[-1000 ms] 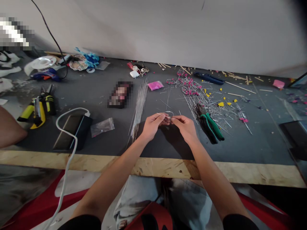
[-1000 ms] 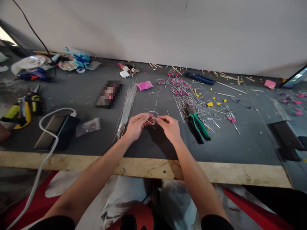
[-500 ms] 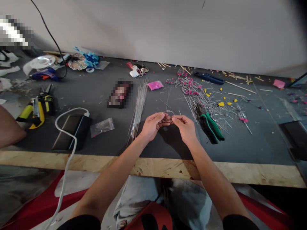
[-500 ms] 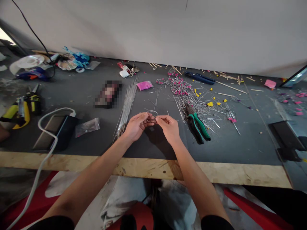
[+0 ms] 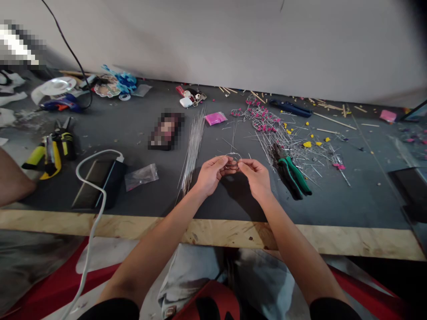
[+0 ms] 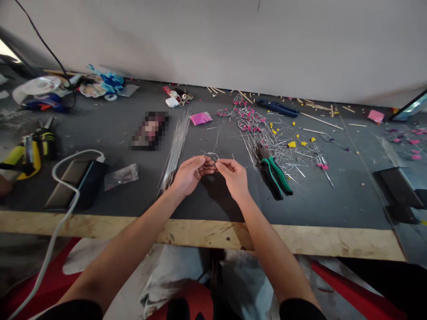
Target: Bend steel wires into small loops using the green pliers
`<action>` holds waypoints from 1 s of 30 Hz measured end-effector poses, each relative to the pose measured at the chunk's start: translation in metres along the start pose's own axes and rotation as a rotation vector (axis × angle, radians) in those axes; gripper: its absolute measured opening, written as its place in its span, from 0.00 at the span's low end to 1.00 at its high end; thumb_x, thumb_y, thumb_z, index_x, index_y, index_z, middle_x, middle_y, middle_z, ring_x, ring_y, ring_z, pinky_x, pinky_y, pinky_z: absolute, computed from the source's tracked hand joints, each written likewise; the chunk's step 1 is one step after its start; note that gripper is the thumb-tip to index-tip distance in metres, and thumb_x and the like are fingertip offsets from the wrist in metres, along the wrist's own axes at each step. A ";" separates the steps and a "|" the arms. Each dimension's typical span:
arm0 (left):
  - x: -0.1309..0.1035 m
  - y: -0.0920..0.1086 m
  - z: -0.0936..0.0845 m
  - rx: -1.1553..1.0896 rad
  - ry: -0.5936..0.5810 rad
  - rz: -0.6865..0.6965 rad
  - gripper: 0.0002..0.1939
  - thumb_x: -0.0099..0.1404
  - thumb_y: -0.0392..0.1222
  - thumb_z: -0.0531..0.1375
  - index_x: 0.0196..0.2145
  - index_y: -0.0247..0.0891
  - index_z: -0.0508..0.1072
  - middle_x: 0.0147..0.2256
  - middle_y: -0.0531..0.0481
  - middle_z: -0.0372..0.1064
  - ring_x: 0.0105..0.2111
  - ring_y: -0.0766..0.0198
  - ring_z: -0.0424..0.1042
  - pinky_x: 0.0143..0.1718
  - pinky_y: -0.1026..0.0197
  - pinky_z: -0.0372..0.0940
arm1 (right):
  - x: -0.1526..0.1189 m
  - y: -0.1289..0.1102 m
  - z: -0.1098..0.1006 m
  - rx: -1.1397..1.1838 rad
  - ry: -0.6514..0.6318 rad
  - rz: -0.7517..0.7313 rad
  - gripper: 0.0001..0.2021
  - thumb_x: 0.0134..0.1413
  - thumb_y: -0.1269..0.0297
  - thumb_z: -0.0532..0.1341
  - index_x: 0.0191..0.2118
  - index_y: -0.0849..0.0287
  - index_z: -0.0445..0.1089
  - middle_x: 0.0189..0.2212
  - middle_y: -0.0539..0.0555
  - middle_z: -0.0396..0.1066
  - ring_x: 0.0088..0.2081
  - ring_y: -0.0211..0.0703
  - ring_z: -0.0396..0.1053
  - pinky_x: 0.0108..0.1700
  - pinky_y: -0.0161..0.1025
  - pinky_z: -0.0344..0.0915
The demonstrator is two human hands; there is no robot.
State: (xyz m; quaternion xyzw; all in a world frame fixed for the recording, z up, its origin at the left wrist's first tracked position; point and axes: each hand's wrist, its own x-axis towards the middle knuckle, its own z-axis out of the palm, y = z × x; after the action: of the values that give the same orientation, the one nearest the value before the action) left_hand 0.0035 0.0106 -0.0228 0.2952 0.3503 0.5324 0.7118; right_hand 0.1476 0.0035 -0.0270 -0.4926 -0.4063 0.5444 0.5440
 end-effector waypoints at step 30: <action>0.000 -0.001 0.004 0.005 0.042 0.042 0.12 0.55 0.44 0.64 0.32 0.31 0.75 0.29 0.46 0.74 0.30 0.63 0.74 0.36 0.59 0.70 | -0.001 0.007 0.004 -0.037 0.030 0.041 0.12 0.43 0.53 0.65 0.32 0.56 0.72 0.29 0.50 0.75 0.34 0.41 0.73 0.44 0.43 0.68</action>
State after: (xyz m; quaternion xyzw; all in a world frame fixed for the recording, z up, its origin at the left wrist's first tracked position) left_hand 0.0071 0.0098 -0.0213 0.2931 0.3602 0.5526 0.6921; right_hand 0.1424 0.0023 -0.0329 -0.5188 -0.3982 0.5403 0.5295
